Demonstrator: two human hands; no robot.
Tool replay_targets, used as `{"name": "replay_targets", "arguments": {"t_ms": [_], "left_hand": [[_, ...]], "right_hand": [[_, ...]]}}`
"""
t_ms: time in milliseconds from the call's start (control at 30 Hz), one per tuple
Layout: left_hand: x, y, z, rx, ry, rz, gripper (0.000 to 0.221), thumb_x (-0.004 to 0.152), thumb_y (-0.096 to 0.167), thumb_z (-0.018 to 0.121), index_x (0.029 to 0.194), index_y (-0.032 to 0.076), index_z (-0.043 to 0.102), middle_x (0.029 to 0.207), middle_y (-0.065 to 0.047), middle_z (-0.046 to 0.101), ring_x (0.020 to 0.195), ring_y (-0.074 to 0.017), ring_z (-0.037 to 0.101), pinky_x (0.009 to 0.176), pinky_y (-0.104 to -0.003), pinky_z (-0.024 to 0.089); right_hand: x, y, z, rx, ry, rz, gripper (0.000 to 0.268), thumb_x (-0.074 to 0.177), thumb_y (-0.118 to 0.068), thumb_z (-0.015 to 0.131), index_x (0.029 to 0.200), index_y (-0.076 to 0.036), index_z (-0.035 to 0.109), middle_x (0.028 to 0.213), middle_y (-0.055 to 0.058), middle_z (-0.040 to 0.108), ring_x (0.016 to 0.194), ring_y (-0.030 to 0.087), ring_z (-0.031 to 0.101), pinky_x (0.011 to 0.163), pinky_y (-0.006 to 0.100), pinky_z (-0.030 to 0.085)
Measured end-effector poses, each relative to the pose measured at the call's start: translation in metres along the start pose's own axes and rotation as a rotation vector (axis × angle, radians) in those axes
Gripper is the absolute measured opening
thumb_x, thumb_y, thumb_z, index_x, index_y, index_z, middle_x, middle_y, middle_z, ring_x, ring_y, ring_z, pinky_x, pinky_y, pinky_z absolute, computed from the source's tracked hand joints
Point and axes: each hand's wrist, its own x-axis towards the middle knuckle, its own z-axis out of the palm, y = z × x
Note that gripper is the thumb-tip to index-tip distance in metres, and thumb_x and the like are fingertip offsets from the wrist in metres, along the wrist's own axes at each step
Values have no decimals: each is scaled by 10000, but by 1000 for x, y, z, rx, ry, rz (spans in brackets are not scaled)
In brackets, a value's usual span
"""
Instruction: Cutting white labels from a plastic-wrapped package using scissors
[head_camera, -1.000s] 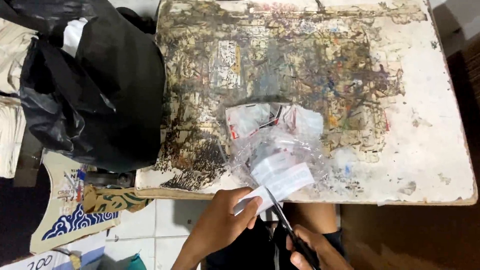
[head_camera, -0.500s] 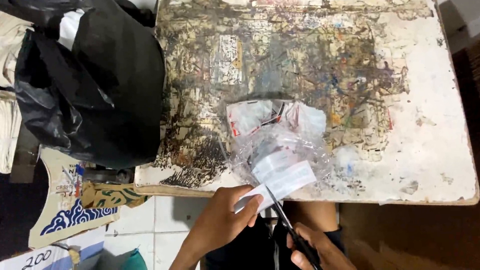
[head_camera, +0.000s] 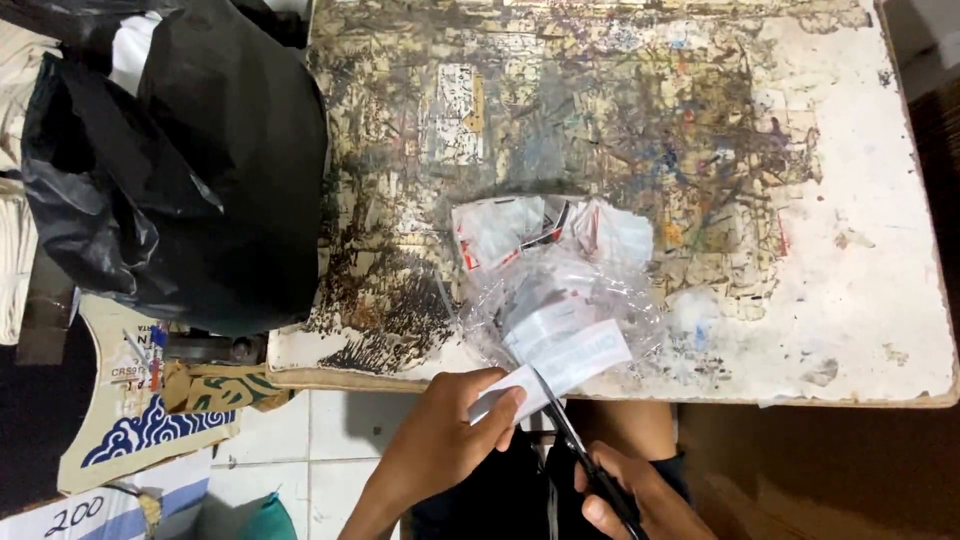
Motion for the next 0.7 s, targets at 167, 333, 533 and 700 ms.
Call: {"name": "replay_targets", "arguments": {"t_ms": [167, 333, 533, 700], "left_hand": [[0, 0, 0, -6, -11, 0, 379, 997, 376, 517, 706, 144, 585, 573, 34, 619, 547, -103, 552, 620, -299, 448], [2, -5, 1, -54, -32, 3, 395, 988, 421, 511, 731, 136, 604, 574, 25, 598, 536, -99, 523, 589, -295, 431], [4, -13, 2, -209, -88, -37, 314, 1026, 306, 547, 792, 101, 593, 608, -7, 561, 518, -103, 461, 526, -279, 377], [0, -3, 7, -277, -117, -126, 343, 1010, 333, 589, 769, 90, 610, 606, -16, 562, 520, -99, 474, 519, -272, 376]], "right_hand": [[4, 7, -3, -176, 11, -73, 495, 918, -636, 548, 933, -143, 587, 803, -45, 478, 713, 93, 438, 646, 264, 358], [0, 75, 12, -324, 520, -523, 504, 898, -253, 745, 1331, -43, 594, 1124, 75, 795, 1021, 114, 759, 984, 279, 533], [9, 48, -4, -330, 176, -222, 390, 990, -463, 626, 765, -167, 509, 696, -57, 394, 627, 93, 369, 543, 299, 294], [8, 2, 1, -317, 128, -176, 491, 952, -625, 508, 874, -147, 589, 767, -43, 498, 691, 92, 449, 603, 265, 376]]}}
